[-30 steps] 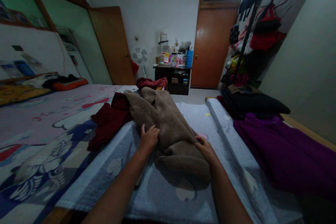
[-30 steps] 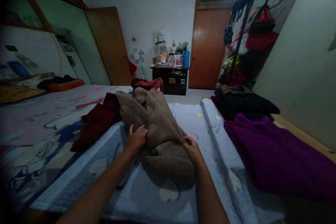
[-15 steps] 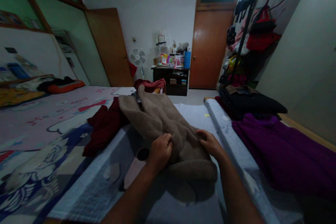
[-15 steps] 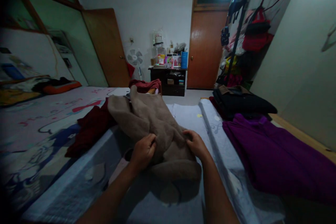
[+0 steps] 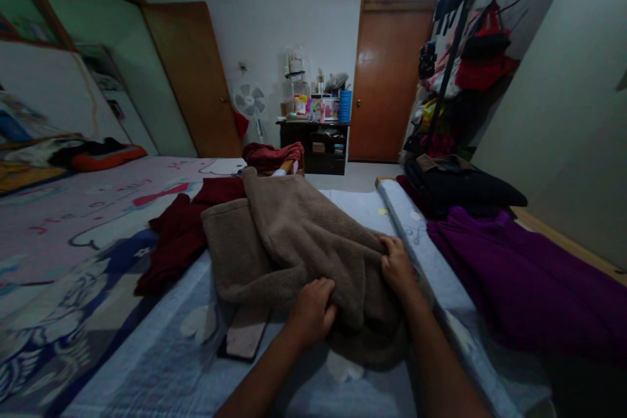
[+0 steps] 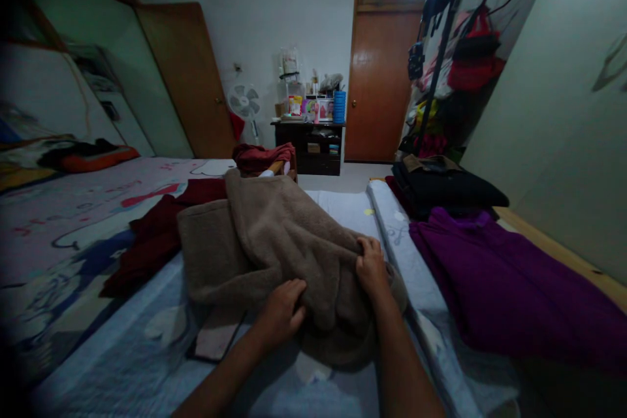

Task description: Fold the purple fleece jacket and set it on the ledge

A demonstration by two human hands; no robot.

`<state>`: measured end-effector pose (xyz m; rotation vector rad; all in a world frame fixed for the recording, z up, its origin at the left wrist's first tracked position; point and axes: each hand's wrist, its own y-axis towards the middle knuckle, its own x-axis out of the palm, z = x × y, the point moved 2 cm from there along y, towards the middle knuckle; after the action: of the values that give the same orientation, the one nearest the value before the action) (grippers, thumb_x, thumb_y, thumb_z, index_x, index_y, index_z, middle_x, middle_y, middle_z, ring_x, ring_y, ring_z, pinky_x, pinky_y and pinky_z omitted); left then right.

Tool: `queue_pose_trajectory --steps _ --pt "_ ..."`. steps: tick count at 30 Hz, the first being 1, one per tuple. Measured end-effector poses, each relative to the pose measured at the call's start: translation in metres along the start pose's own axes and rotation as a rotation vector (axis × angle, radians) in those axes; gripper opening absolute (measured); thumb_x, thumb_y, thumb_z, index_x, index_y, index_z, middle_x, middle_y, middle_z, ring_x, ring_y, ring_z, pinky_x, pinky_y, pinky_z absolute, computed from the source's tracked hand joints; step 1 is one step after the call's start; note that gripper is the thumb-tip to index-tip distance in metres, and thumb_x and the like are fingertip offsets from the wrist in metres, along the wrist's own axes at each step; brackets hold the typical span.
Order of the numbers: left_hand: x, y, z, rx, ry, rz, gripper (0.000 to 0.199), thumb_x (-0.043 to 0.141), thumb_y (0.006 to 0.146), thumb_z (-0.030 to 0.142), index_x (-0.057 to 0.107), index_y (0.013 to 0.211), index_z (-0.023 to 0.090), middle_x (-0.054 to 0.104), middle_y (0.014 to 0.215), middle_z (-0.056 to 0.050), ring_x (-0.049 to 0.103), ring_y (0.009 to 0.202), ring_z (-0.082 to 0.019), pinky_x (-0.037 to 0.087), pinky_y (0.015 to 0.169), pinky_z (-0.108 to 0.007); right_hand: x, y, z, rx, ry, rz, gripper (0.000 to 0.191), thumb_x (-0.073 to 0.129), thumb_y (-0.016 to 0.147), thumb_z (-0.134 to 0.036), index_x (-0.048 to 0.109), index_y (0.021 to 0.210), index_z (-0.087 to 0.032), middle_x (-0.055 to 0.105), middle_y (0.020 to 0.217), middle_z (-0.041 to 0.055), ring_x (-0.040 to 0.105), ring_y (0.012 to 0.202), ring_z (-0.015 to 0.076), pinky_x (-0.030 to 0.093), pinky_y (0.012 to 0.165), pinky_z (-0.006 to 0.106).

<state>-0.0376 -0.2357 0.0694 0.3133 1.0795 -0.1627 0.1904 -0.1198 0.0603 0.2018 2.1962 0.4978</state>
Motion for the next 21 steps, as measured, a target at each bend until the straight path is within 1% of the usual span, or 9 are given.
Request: queue_pose_trajectory --steps 3,5,7,9,11,13,15,18,21 --pt "0.005 -0.005 -0.013 -0.083 0.019 -0.011 0.033 0.056 0.074 0.018 0.056 0.107 0.020 0.062 0.112 -0.009 0.055 0.110 -0.026 0.040 0.099 -0.040 0.015 -0.013 0.010 0.091 -0.083 -0.013 0.051 0.042 0.074 -0.010 0.054 0.123 -0.018 0.050 0.123 0.0107 0.047 0.119 0.0237 0.035 0.106 0.035" --pt "0.005 -0.007 -0.016 -0.122 0.047 0.034 0.047 0.056 0.071 0.017 0.052 0.118 0.019 0.058 0.122 -0.011 0.050 0.118 -0.028 0.038 0.103 -0.042 0.019 -0.017 0.012 0.120 -0.145 -0.021 0.050 0.042 0.076 -0.011 0.053 0.124 -0.018 0.049 0.125 0.0112 0.046 0.120 0.0239 0.035 0.105 0.034" --pt "0.001 -0.006 -0.013 -0.114 0.088 0.136 0.068 0.056 0.067 0.014 0.042 0.134 0.018 0.047 0.138 -0.013 0.039 0.131 -0.029 0.031 0.109 -0.046 0.021 -0.018 0.011 0.134 -0.189 -0.034 0.049 0.042 0.078 -0.012 0.052 0.126 -0.018 0.048 0.127 0.0122 0.047 0.120 0.0241 0.036 0.103 0.033" --pt "-0.004 -0.002 -0.009 -0.077 0.138 0.210 0.087 0.057 0.062 0.012 0.031 0.144 0.019 0.028 0.153 -0.013 0.023 0.141 -0.031 0.022 0.114 -0.049 0.021 -0.017 0.009 0.150 -0.212 -0.053 0.049 0.042 0.079 -0.012 0.051 0.127 -0.017 0.047 0.127 0.0130 0.048 0.119 0.0246 0.037 0.100 0.032" --pt "-0.006 0.005 -0.007 -0.055 0.178 0.194 0.095 0.060 0.057 0.012 0.030 0.146 0.025 0.017 0.158 -0.009 0.012 0.144 -0.034 0.014 0.115 -0.053 0.020 -0.015 0.008 0.174 -0.227 -0.076 0.048 0.042 0.080 -0.012 0.051 0.127 -0.017 0.048 0.127 0.0130 0.050 0.117 0.0248 0.038 0.097 0.032" --pt "-0.005 0.012 -0.009 -0.070 0.195 0.125 0.092 0.061 0.055 0.014 0.038 0.142 0.028 0.020 0.158 -0.006 0.009 0.145 -0.037 0.009 0.115 -0.054 0.020 -0.012 0.007 0.193 -0.239 -0.101 0.048 0.043 0.080 -0.012 0.051 0.127 -0.018 0.050 0.125 0.0127 0.052 0.115 0.0247 0.038 0.095 0.031" --pt "-0.003 0.017 -0.015 -0.100 0.196 0.073 0.083 0.062 0.056 0.017 0.046 0.137 0.027 0.029 0.154 -0.006 0.010 0.144 -0.038 0.007 0.116 -0.055 0.021 -0.010 0.005 0.205 -0.256 -0.130 0.049 0.043 0.080 -0.011 0.051 0.127 -0.018 0.051 0.125 0.0132 0.052 0.114 0.0250 0.038 0.095 0.031" --pt "0.001 0.020 -0.023 -0.129 0.181 0.068 0.073 0.060 0.062 0.021 0.050 0.134 0.025 0.038 0.149 -0.006 0.017 0.142 -0.039 0.006 0.116 -0.054 0.022 -0.007 0.001 0.203 -0.273 -0.187 0.050 0.043 0.080 -0.011 0.050 0.129 -0.016 0.051 0.125 0.0145 0.053 0.115 0.0257 0.038 0.094 0.032" --pt "0.002 0.019 -0.030 -0.148 0.177 0.079 0.065 0.059 0.066 0.023 0.051 0.131 0.024 0.042 0.146 -0.006 0.023 0.140 -0.039 0.007 0.115 -0.055 0.025 -0.005 -0.005 0.188 -0.274 -0.243 0.049 0.042 0.081 -0.011 0.050 0.128 -0.015 0.052 0.125 0.0160 0.053 0.115 0.0268 0.038 0.094 0.033"
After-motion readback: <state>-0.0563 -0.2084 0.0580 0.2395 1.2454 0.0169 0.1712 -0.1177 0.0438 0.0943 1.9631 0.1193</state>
